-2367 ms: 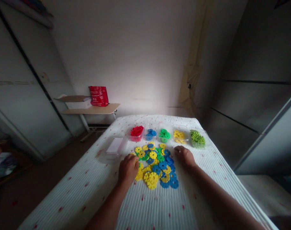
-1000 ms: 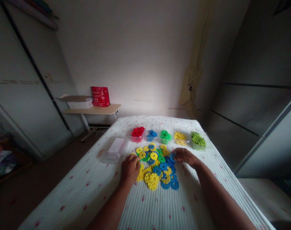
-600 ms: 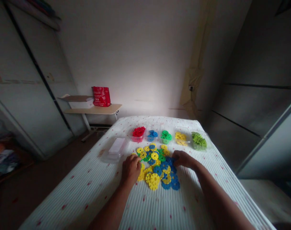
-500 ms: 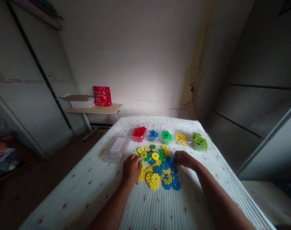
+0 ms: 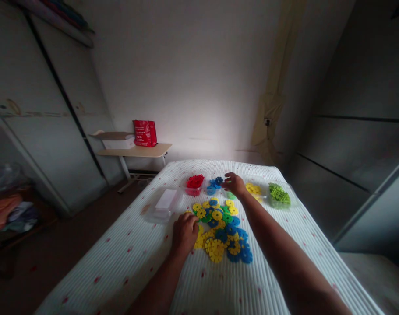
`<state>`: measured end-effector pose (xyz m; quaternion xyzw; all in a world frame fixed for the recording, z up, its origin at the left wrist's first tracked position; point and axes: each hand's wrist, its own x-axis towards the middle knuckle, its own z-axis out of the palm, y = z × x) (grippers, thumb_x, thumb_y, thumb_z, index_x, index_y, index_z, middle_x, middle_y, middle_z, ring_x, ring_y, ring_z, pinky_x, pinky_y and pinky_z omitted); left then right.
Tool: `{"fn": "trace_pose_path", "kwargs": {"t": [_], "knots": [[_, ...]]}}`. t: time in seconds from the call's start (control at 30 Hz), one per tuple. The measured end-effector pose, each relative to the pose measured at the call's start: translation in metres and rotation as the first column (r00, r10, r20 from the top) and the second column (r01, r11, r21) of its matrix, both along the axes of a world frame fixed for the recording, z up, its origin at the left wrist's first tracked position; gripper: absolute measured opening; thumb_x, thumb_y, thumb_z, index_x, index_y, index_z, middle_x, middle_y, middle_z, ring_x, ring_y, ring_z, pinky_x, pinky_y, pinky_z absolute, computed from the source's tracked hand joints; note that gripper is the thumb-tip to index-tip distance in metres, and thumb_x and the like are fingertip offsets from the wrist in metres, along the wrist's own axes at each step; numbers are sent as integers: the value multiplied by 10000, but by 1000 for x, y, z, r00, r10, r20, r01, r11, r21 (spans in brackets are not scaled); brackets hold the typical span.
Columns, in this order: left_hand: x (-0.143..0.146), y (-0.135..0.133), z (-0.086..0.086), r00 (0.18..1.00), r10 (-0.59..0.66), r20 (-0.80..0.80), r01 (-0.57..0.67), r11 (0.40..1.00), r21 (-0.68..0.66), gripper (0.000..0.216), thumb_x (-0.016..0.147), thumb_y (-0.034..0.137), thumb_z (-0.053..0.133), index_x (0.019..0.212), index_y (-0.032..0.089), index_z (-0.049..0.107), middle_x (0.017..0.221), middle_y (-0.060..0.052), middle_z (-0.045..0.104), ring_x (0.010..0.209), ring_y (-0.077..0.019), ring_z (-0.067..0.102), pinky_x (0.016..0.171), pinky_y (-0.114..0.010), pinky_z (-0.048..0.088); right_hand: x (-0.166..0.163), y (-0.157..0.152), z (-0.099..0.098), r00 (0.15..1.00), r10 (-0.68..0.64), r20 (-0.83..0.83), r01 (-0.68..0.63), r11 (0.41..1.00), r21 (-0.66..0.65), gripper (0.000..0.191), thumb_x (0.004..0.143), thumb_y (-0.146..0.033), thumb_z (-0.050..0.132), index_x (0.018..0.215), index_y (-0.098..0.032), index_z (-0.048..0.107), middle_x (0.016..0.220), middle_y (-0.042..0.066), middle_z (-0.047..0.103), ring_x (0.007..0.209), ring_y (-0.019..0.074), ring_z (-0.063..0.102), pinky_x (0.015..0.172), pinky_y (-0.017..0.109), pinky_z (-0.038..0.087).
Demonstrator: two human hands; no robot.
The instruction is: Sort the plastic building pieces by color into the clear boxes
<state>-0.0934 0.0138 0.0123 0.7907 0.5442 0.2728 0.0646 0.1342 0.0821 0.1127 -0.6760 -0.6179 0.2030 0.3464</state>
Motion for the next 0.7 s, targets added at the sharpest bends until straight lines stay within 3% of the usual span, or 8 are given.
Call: {"fn": "trace_pose_path", "kwargs": {"t": [0.07,0.23,0.37,0.5,0.7], "knots": [[0,0,0,1000,2,7,-2,1000,-4,204,782,122,523,908,205,661,1042,-37,641,1024,-180,546,904,-311,408,-3,0,-6,998,-35,48,33,999,35,281,746,-145,584,1026,-173,588,915,43,686,640,93,638,549,176,462],[1,0,0,1000,16,-7,-17,1000,-6,212,775,114,521,895,207,668,1033,-40,642,1025,-188,546,897,-311,414,11,-32,-36,977,-34,211,38,999,-17,147,719,-114,554,789,-169,671,722,22,684,638,125,643,584,198,425],[1,1,-1,1000,16,-17,-16,1000,6,217,777,111,513,895,211,666,1023,-40,642,1019,-185,544,903,-308,410,29,-55,-58,948,-100,302,124,990,-61,194,735,-184,567,881,-178,694,844,63,707,788,182,650,641,234,411],[1,2,-3,999,24,-37,-24,1000,12,211,777,121,517,894,215,665,1028,-37,640,1024,-190,542,898,-311,409,36,-60,-72,939,-122,322,165,980,-109,243,753,-291,587,959,-212,688,893,47,708,829,181,636,647,231,393],[0,2,-4,999,22,-35,-21,999,40,209,774,125,522,895,224,661,1022,-33,637,1009,-186,547,883,-300,417,35,-58,-81,957,-114,266,154,979,-136,192,693,-318,655,850,-212,688,858,31,684,800,171,618,610,219,366]]}}
